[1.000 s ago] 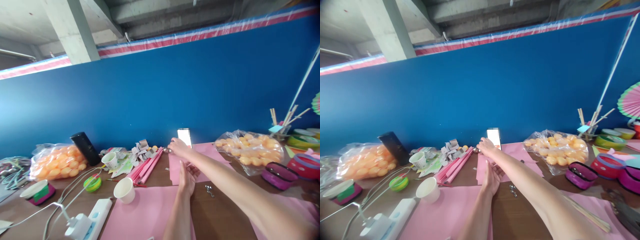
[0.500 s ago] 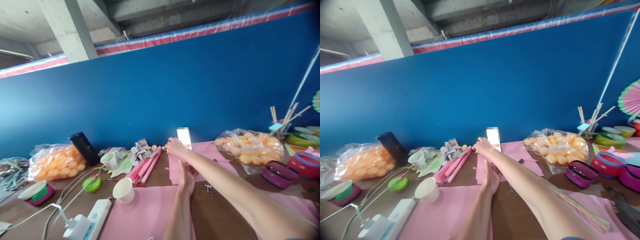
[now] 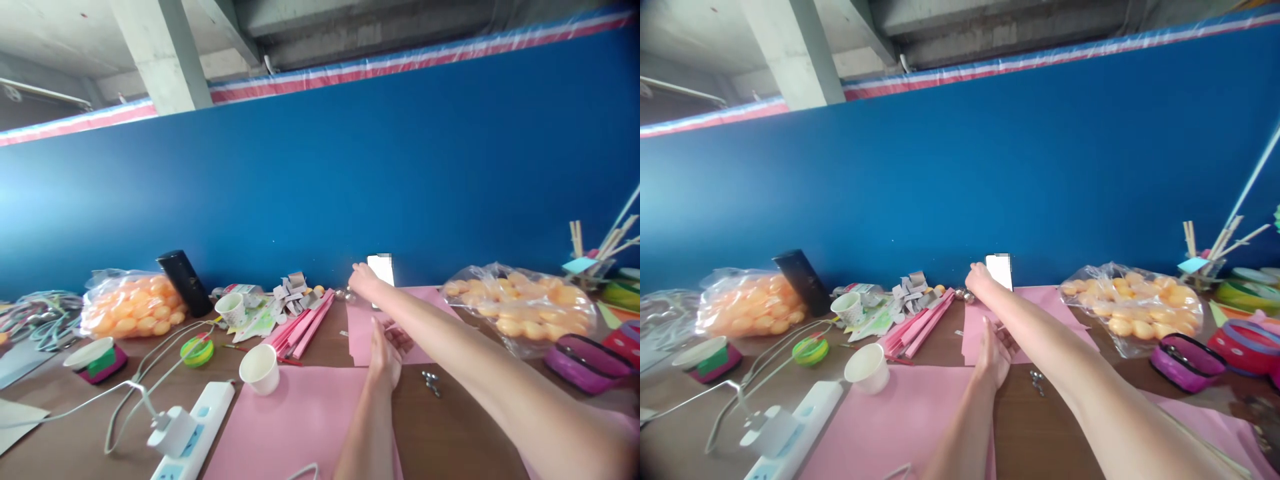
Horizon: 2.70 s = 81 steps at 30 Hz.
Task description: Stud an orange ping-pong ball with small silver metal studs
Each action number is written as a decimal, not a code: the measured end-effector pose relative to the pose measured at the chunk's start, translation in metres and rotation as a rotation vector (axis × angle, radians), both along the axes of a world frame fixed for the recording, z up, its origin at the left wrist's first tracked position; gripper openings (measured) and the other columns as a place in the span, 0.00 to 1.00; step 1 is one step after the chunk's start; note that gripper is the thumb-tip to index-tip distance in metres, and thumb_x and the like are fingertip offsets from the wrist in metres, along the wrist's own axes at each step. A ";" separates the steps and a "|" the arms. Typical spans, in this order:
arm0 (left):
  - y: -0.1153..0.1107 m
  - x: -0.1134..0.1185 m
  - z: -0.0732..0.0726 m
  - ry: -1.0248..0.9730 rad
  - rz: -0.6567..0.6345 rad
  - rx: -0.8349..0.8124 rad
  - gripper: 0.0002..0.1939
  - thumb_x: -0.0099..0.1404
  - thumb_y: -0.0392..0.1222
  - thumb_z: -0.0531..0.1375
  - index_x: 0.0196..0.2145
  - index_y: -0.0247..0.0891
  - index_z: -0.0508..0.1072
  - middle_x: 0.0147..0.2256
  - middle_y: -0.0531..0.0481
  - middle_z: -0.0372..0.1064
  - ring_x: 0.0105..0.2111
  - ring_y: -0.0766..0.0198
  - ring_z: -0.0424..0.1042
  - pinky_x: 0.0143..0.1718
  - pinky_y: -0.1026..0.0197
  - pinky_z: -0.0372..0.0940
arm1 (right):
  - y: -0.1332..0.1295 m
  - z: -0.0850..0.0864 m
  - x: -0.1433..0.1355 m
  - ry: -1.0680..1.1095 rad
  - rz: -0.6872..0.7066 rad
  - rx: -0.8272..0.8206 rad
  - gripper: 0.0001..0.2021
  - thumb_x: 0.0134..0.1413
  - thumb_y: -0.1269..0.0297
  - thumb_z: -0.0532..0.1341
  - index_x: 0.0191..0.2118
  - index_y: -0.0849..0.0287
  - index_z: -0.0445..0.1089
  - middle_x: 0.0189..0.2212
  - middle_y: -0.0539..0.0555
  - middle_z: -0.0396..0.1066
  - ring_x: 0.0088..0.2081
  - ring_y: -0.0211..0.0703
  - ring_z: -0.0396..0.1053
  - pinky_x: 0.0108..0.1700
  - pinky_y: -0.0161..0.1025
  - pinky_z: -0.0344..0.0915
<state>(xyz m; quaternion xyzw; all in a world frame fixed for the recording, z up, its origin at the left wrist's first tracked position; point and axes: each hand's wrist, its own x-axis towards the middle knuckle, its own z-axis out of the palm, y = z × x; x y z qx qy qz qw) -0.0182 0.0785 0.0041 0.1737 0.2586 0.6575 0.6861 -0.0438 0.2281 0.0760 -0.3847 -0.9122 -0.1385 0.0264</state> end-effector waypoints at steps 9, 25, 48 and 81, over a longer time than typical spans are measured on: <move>-0.009 -0.003 0.017 0.029 -0.049 -0.020 0.31 0.54 0.64 0.47 0.43 0.37 0.66 0.41 0.41 0.68 0.42 0.54 0.66 0.37 0.57 0.63 | 0.019 -0.033 -0.023 0.104 -0.142 -0.009 0.08 0.35 0.52 0.62 0.17 0.48 0.70 0.15 0.55 0.65 0.36 0.55 0.66 0.37 0.49 0.59; -0.012 -0.005 0.021 0.030 -0.015 0.001 0.30 0.54 0.63 0.49 0.45 0.37 0.66 0.42 0.43 0.68 0.46 0.55 0.64 0.42 0.59 0.62 | -0.018 -0.010 -0.025 0.263 -0.142 -0.006 0.06 0.42 0.69 0.58 0.19 0.55 0.68 0.19 0.56 0.65 0.39 0.53 0.62 0.43 0.50 0.57; -0.008 -0.001 0.006 0.081 -0.053 0.212 0.24 0.57 0.59 0.49 0.33 0.34 0.69 0.27 0.49 0.66 0.33 0.63 0.66 0.40 0.61 0.59 | -0.135 -0.033 0.102 1.825 -0.032 -1.099 0.15 0.48 0.53 0.54 0.23 0.61 0.60 0.12 0.44 0.53 0.14 0.28 0.49 0.15 0.26 0.39; -0.007 -0.005 0.010 0.067 0.096 0.157 0.17 0.57 0.46 0.57 0.40 0.33 0.70 0.39 0.42 0.70 0.43 0.58 0.67 0.49 0.58 0.57 | -0.133 -0.055 0.108 1.120 0.168 -0.128 0.27 0.50 0.68 0.55 0.57 0.57 0.49 0.54 0.58 0.56 0.55 0.48 0.54 0.54 0.51 0.54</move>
